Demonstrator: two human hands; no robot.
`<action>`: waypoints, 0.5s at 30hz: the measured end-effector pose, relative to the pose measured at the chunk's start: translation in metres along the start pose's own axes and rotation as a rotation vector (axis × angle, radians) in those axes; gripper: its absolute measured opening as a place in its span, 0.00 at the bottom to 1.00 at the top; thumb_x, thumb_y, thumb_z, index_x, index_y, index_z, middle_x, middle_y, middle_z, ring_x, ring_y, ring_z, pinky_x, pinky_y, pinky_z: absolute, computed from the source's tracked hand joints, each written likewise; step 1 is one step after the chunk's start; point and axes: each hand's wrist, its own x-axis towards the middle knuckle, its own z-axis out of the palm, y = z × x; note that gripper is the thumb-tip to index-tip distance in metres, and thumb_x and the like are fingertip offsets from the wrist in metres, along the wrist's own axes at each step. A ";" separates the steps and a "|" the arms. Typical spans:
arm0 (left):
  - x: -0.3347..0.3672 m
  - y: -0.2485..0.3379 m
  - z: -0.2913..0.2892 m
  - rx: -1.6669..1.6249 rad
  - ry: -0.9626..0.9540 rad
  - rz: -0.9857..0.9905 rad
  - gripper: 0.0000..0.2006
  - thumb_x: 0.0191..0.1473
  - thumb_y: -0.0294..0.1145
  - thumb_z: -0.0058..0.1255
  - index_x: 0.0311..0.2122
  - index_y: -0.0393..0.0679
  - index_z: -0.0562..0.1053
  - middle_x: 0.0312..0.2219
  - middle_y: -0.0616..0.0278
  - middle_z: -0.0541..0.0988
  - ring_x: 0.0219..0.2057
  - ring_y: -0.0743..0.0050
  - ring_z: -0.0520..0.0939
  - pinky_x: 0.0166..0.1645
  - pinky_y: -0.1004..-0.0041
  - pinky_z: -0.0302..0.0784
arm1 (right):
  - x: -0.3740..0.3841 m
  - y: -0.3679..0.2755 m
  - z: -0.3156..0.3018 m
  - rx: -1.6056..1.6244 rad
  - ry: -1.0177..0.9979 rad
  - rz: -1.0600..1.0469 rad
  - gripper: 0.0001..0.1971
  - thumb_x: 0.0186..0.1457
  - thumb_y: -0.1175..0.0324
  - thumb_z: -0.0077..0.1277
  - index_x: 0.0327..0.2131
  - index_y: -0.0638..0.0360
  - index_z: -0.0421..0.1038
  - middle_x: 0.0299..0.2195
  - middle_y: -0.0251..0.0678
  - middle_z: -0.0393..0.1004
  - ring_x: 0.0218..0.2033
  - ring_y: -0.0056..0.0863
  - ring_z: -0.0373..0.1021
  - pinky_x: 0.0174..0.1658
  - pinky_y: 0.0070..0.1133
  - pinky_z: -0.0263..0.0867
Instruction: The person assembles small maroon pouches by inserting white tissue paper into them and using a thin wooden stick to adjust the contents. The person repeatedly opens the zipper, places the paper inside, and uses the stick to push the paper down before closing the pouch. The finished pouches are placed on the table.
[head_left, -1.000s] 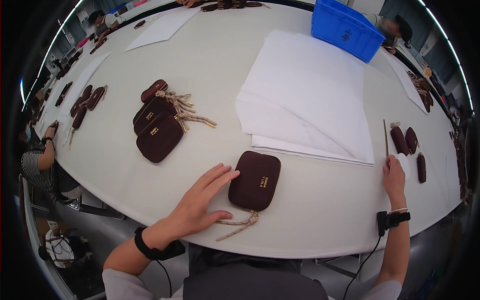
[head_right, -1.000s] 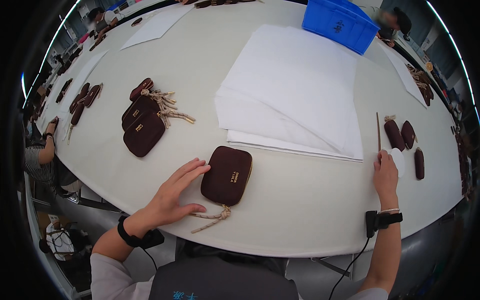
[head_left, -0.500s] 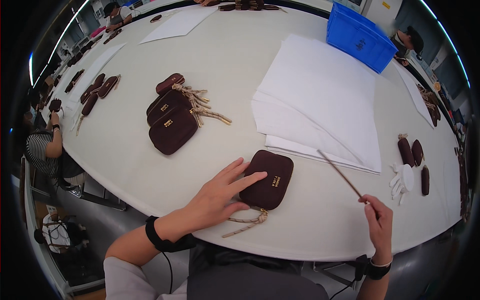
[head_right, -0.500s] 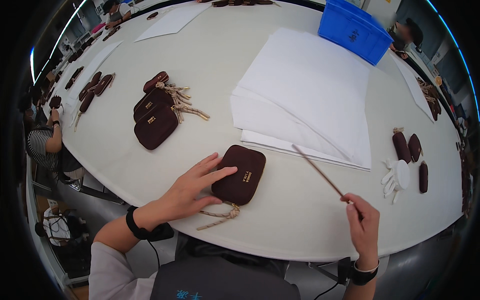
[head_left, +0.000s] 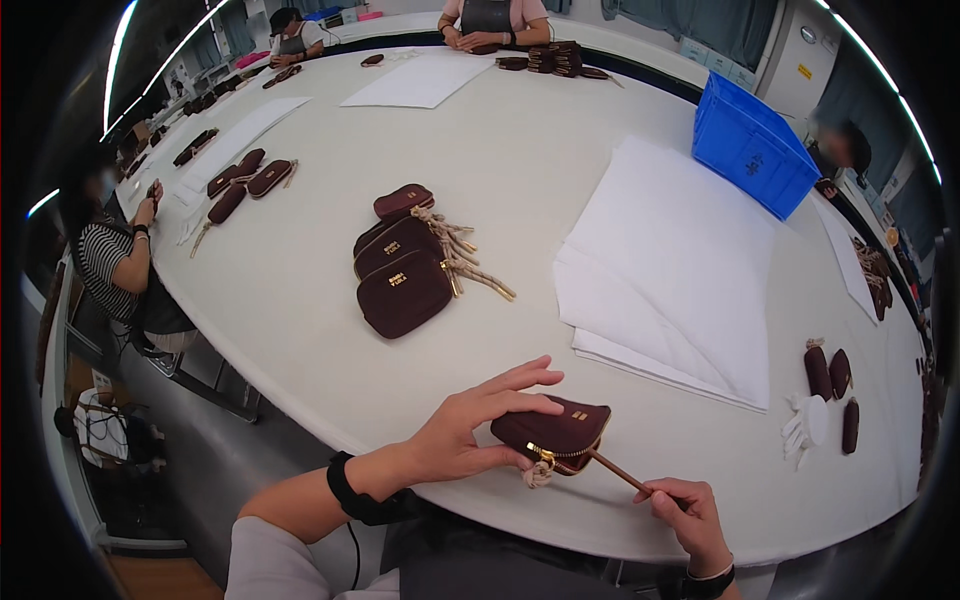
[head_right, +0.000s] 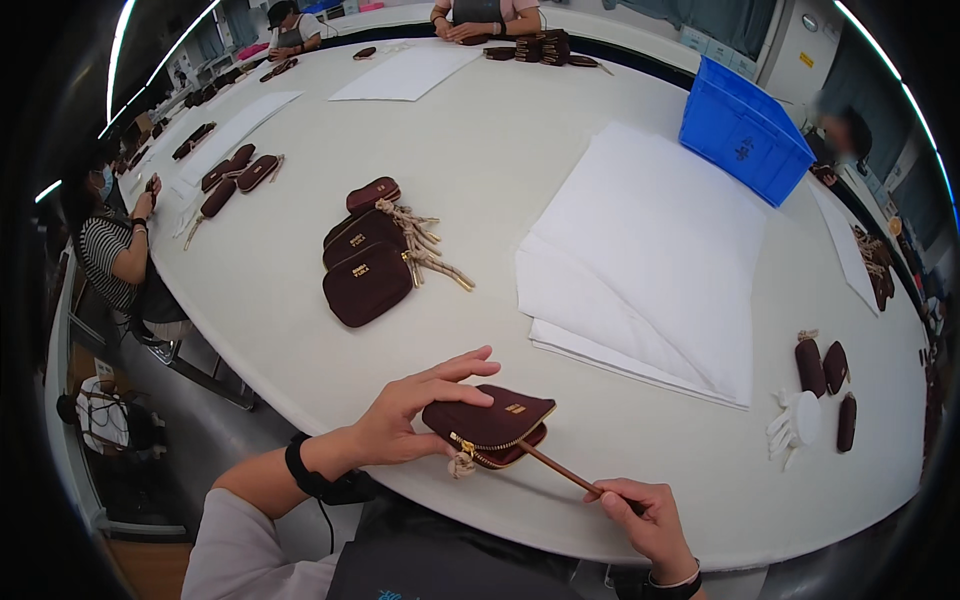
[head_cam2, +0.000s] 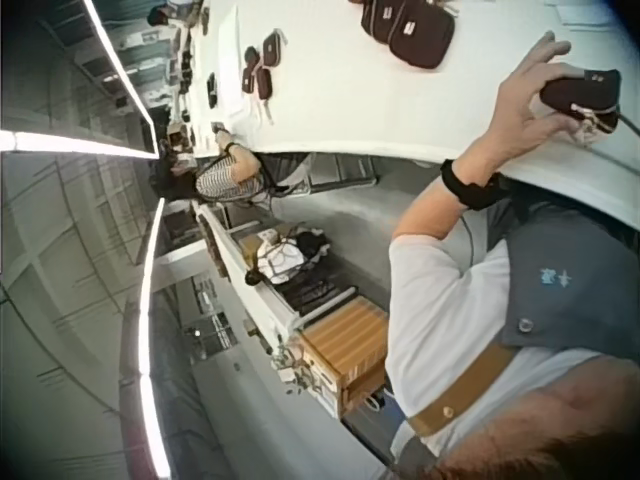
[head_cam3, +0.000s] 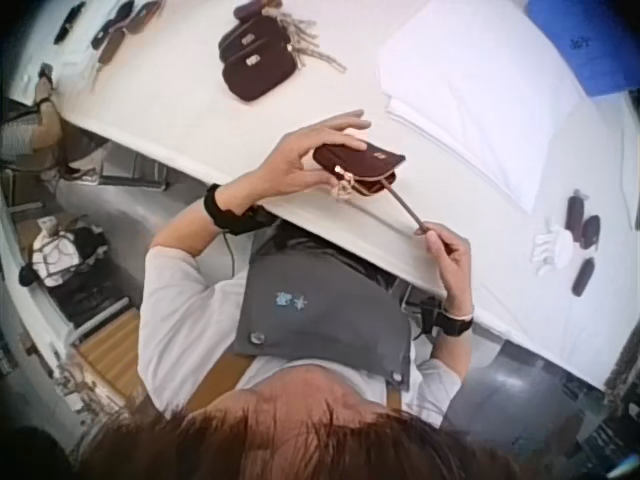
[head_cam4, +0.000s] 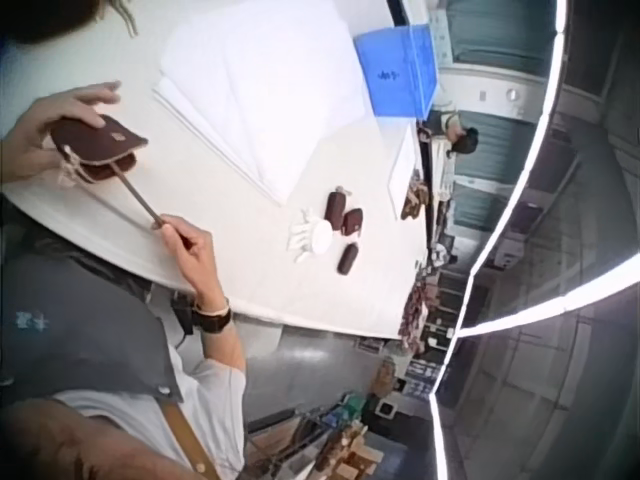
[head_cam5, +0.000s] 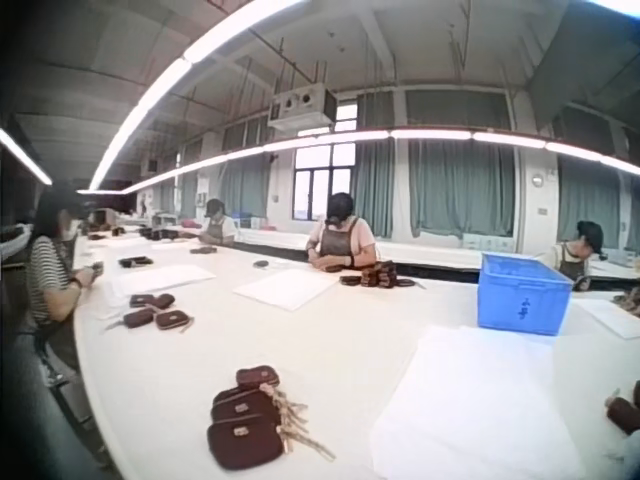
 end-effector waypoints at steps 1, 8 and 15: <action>0.000 0.004 0.001 -0.083 0.039 0.031 0.30 0.44 0.24 0.68 0.56 0.47 0.74 0.61 0.58 0.71 0.68 0.57 0.63 0.69 0.55 0.62 | 0.001 -0.001 0.001 -0.010 -0.042 0.005 0.13 0.65 0.67 0.52 0.43 0.67 0.79 0.34 0.31 0.82 0.27 0.14 0.63 0.32 0.15 0.60; -0.009 0.009 0.001 -0.118 -0.090 0.151 0.27 0.46 0.27 0.67 0.55 0.45 0.76 0.54 0.61 0.78 0.63 0.54 0.70 0.71 0.50 0.58 | 0.007 -0.023 0.010 -0.281 -0.016 -0.188 0.10 0.60 0.72 0.54 0.44 0.59 0.81 0.23 0.33 0.76 0.21 0.17 0.65 0.26 0.17 0.59; -0.030 -0.013 -0.028 0.397 -0.203 0.133 0.32 0.42 0.18 0.62 0.57 0.49 0.74 0.58 0.61 0.75 0.64 0.52 0.69 0.70 0.53 0.59 | 0.017 -0.018 0.029 -0.673 0.055 -0.429 0.13 0.53 0.72 0.60 0.44 0.48 0.82 0.14 0.29 0.66 0.15 0.23 0.62 0.19 0.21 0.55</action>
